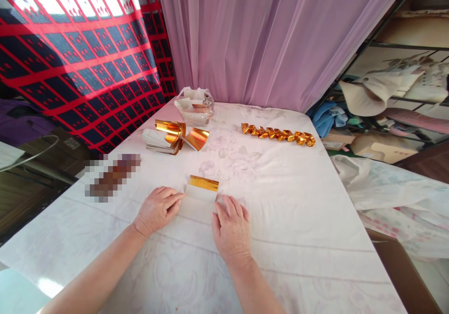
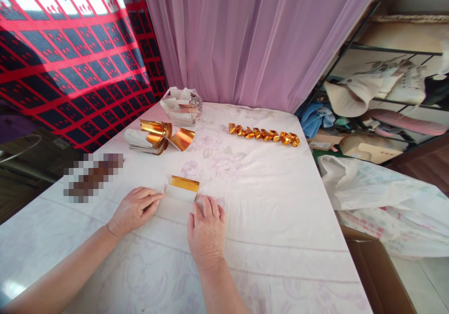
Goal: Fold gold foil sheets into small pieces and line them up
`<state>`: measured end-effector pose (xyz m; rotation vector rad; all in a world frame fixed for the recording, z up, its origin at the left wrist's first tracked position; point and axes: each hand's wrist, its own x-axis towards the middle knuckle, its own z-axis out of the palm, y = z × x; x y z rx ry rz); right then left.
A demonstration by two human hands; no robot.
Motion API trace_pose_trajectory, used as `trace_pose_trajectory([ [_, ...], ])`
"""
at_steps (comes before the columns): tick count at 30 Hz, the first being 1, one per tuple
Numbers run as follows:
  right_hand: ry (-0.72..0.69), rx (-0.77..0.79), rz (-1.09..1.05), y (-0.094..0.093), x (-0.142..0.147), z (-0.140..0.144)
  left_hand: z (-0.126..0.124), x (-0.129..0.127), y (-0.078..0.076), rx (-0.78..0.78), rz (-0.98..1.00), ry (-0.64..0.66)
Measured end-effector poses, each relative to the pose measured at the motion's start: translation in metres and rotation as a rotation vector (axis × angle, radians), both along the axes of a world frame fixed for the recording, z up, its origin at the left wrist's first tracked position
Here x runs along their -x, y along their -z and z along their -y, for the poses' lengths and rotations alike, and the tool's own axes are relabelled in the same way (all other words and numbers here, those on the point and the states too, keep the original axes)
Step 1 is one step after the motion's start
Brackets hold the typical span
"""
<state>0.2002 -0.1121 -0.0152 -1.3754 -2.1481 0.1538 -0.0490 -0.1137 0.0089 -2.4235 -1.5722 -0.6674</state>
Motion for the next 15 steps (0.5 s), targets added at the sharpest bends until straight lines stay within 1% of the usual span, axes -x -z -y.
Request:
trace_pose_trajectory([
  [5,0.009,-0.021,-0.074,-0.001,-0.001,-0.011,-0.002,-0.001,0.001,0.060,0.023,-0.008],
  [8,-0.001,0.001,-0.111,-0.003,0.003,-0.025,-0.006,-0.003,-0.002,0.114,0.035,-0.023],
  [11,0.011,0.021,-0.099,-0.003,0.008,-0.035,-0.014,-0.006,-0.006,0.159,0.023,-0.050],
  [15,0.022,0.005,-0.093,-0.001,0.009,-0.036,-0.024,-0.008,-0.009,0.198,0.052,-0.085],
])
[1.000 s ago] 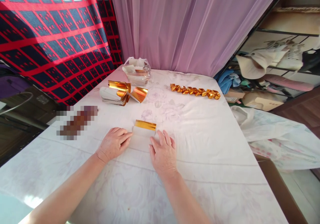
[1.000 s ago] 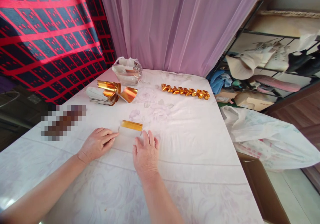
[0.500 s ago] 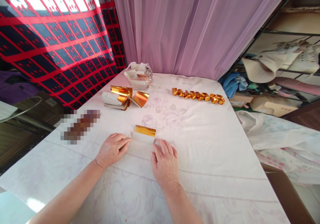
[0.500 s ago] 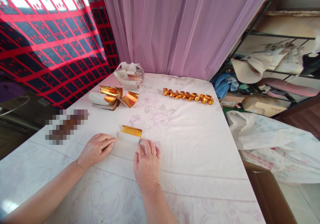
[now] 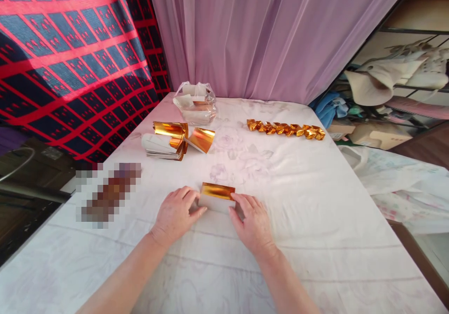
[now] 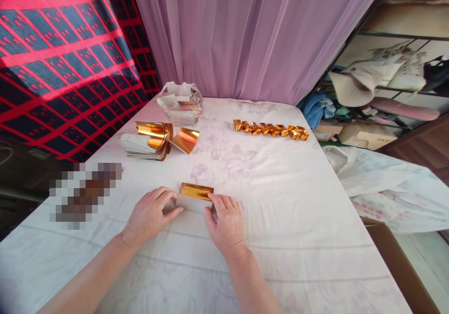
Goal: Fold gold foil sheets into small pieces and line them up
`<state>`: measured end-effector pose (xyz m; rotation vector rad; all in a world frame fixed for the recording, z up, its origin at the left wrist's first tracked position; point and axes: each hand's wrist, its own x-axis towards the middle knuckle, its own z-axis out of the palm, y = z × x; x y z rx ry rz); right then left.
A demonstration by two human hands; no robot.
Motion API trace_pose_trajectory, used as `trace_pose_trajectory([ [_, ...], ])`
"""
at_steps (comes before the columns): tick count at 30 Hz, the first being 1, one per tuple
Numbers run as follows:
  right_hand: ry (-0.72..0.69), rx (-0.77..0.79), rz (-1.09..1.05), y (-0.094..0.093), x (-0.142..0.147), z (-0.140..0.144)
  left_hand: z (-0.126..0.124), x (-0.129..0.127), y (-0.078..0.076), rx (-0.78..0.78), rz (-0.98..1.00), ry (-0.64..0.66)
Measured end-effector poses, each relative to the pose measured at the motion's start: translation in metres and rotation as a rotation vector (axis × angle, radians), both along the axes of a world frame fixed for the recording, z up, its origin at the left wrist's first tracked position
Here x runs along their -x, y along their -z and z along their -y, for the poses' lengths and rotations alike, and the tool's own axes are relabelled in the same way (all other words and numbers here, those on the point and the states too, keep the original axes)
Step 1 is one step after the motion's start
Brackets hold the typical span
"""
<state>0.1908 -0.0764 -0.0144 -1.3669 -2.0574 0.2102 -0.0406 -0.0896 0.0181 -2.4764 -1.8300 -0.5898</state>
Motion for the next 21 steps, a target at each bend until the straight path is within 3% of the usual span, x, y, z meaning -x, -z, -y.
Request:
trace_pose_trajectory([
  [11,-0.058,-0.067,-0.023,-0.007,-0.003,0.005,0.003,0.005,0.013,-0.037,0.013,0.087],
  [21,-0.104,-0.080,-0.041,-0.013,-0.004,0.008,0.004,0.001,0.011,-0.078,-0.011,0.124],
])
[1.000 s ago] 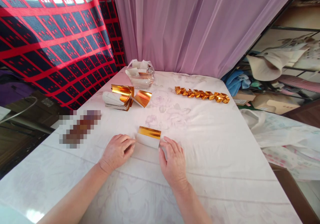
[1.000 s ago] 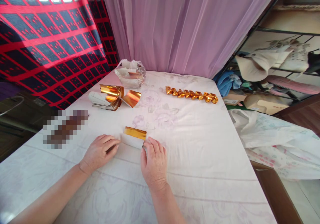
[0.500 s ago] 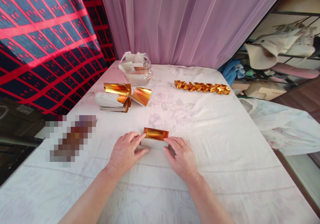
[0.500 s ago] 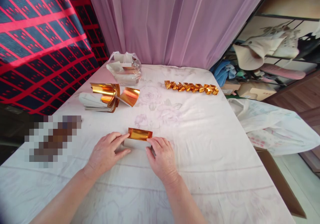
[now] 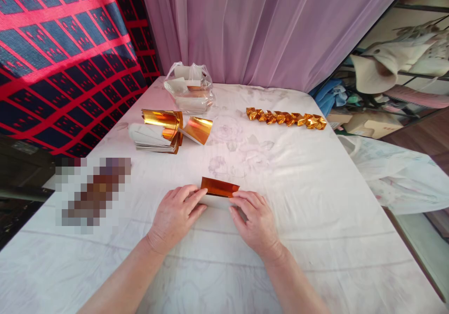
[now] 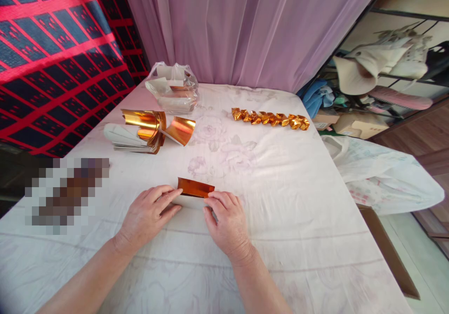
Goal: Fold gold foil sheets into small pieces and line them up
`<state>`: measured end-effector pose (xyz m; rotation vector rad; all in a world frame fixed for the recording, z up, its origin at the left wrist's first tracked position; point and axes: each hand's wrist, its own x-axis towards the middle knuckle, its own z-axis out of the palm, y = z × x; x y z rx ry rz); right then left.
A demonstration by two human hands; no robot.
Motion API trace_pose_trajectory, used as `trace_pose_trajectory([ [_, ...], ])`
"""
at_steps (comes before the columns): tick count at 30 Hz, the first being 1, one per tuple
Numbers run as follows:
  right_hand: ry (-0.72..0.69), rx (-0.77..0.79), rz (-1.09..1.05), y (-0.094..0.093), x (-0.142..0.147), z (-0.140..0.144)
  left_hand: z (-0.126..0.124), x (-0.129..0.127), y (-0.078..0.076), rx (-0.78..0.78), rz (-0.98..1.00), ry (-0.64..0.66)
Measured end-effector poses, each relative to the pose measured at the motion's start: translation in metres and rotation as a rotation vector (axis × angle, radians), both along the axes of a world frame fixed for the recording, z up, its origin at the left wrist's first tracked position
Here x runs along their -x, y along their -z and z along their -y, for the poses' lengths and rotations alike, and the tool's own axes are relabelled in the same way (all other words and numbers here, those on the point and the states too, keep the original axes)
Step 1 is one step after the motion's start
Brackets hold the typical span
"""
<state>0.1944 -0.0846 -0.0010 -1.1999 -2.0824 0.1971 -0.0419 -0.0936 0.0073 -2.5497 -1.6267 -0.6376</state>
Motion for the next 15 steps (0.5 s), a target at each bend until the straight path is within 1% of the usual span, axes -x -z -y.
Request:
trace_pose_trajectory([
  [3,-0.028,0.013,-0.037,-0.0023,-0.0010,-0.0010,0.0003,-0.0005,-0.0027,-0.017,0.011,0.003],
  [7,0.010,0.064,-0.111,-0.0016,-0.0033,-0.0039,0.0013,0.0000,-0.0045,-0.015,0.014,0.016],
  [10,0.026,0.091,-0.146,0.0011,-0.0050,-0.0057,0.0019,0.0006,-0.0041,0.005,0.017,0.021],
  [15,0.017,0.084,-0.161,0.0050,-0.0078,-0.0072,0.0032,0.0003,-0.0045,0.054,0.024,0.025],
])
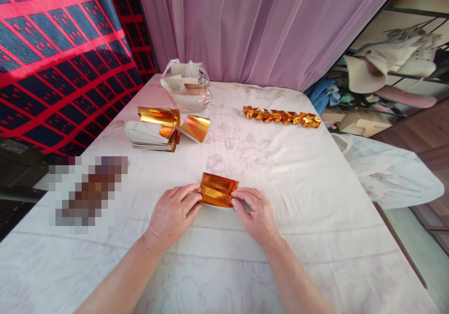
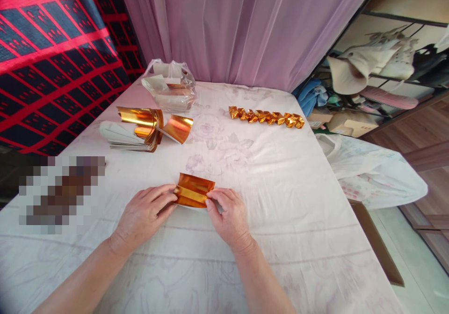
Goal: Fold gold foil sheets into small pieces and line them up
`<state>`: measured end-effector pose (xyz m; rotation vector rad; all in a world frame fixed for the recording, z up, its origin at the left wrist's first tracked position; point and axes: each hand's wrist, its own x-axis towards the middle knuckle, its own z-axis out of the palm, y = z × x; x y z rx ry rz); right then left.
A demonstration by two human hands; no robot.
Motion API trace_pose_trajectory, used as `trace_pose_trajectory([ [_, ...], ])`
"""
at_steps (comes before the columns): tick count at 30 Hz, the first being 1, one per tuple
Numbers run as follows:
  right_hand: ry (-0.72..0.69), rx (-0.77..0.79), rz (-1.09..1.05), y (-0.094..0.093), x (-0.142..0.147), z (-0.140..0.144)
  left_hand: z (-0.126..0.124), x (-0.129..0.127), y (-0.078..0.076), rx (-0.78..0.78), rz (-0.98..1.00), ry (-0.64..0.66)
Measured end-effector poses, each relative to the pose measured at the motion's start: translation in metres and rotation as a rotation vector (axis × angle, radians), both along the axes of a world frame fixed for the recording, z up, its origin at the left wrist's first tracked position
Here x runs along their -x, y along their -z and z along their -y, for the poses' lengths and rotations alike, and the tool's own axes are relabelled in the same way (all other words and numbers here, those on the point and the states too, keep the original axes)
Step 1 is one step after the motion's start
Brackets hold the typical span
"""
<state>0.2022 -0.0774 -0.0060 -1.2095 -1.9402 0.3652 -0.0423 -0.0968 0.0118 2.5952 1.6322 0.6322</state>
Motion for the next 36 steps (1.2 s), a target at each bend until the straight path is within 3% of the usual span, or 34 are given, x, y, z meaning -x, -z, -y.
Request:
trace_pose_trajectory([
  [7,0.019,-0.009,0.004,0.005,-0.004,-0.003,0.002,0.001,-0.006,0.032,0.066,0.029],
  [16,0.003,-0.002,0.064,0.006,-0.004,-0.002,-0.002,-0.004,0.004,0.014,0.094,-0.035],
  [24,0.039,-0.174,0.072,-0.003,-0.001,0.000,0.004,-0.012,0.001,-0.083,0.104,-0.048],
  [30,-0.001,-0.342,0.105,-0.009,0.009,0.009,0.009,-0.019,-0.006,0.205,0.419,-0.130],
  [36,-0.116,-0.388,0.134,-0.020,0.018,0.013,0.006,-0.021,-0.014,0.463,0.770,-0.296],
])
